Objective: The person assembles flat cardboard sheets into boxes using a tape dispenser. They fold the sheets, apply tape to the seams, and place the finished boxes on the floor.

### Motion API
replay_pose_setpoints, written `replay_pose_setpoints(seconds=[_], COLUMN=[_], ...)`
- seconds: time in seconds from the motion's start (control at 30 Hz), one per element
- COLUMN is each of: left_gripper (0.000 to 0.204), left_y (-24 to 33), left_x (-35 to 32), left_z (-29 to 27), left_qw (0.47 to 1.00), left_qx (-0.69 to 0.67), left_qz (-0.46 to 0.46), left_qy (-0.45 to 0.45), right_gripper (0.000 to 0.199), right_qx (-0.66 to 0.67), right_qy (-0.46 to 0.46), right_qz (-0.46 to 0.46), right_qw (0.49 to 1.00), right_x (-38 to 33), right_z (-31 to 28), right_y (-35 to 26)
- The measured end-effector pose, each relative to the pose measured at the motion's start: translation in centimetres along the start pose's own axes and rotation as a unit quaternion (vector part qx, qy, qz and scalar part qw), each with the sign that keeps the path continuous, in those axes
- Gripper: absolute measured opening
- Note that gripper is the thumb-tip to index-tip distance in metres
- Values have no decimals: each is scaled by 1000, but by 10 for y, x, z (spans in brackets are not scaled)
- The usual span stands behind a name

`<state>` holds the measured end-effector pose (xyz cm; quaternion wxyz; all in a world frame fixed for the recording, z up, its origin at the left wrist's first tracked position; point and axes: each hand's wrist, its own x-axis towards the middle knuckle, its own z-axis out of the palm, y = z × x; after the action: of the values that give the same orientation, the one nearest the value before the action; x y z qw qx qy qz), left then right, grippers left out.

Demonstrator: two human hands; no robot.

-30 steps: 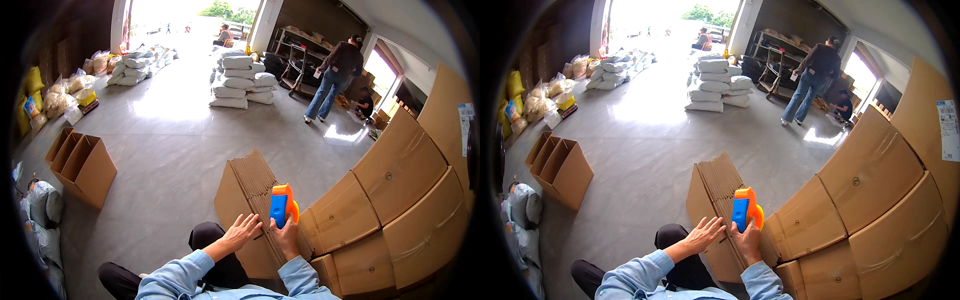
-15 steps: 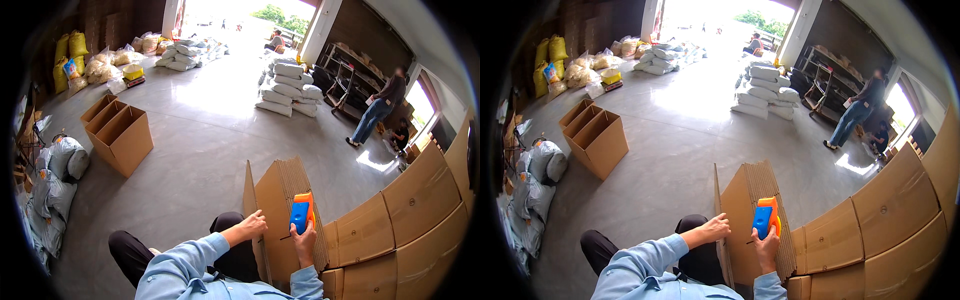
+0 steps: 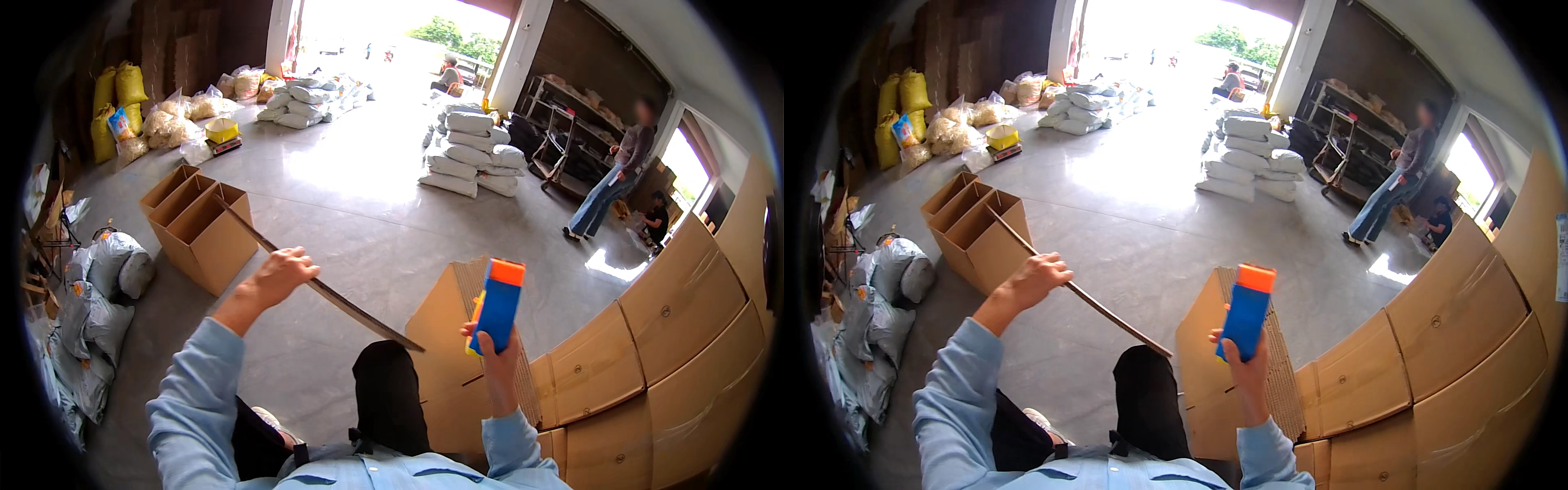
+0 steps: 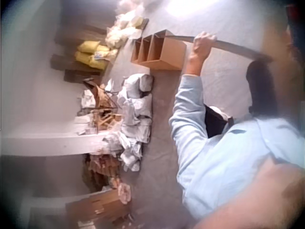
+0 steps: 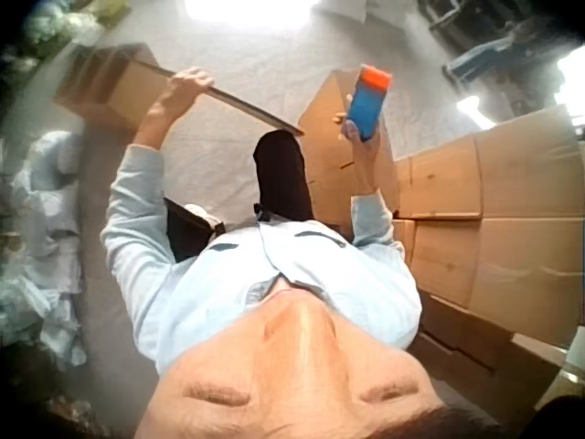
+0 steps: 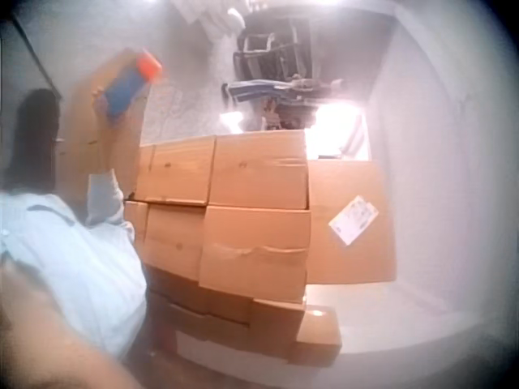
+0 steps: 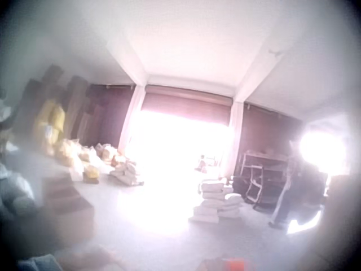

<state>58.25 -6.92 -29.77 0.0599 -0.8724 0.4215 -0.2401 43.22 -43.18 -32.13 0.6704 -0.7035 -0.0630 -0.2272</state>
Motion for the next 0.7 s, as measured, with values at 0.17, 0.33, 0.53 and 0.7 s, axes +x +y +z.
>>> replay_pose_setpoints(seconds=[0.17,0.33,0.53,0.7], left_gripper=[3,7,7,30], left_y=[-15,1,70,99], left_x=[-48,-103,-178,-207], left_z=[-49,-36,41,55], left_qw=[998,997,987,956], left_qx=[-27,58,-52,-120], left_qz=[-49,1,20,-265], left_qy=[9,-60,-150,-43], right_gripper=[34,42,66,82], right_qx=[69,56,-103,-209], right_qy=[-155,-295,-356,-387], right_qz=[53,99,100,126], right_qw=[984,949,924,889], right_x=[21,8,-78,-102], right_z=[70,151,213,197], right_y=[13,83,116,106])
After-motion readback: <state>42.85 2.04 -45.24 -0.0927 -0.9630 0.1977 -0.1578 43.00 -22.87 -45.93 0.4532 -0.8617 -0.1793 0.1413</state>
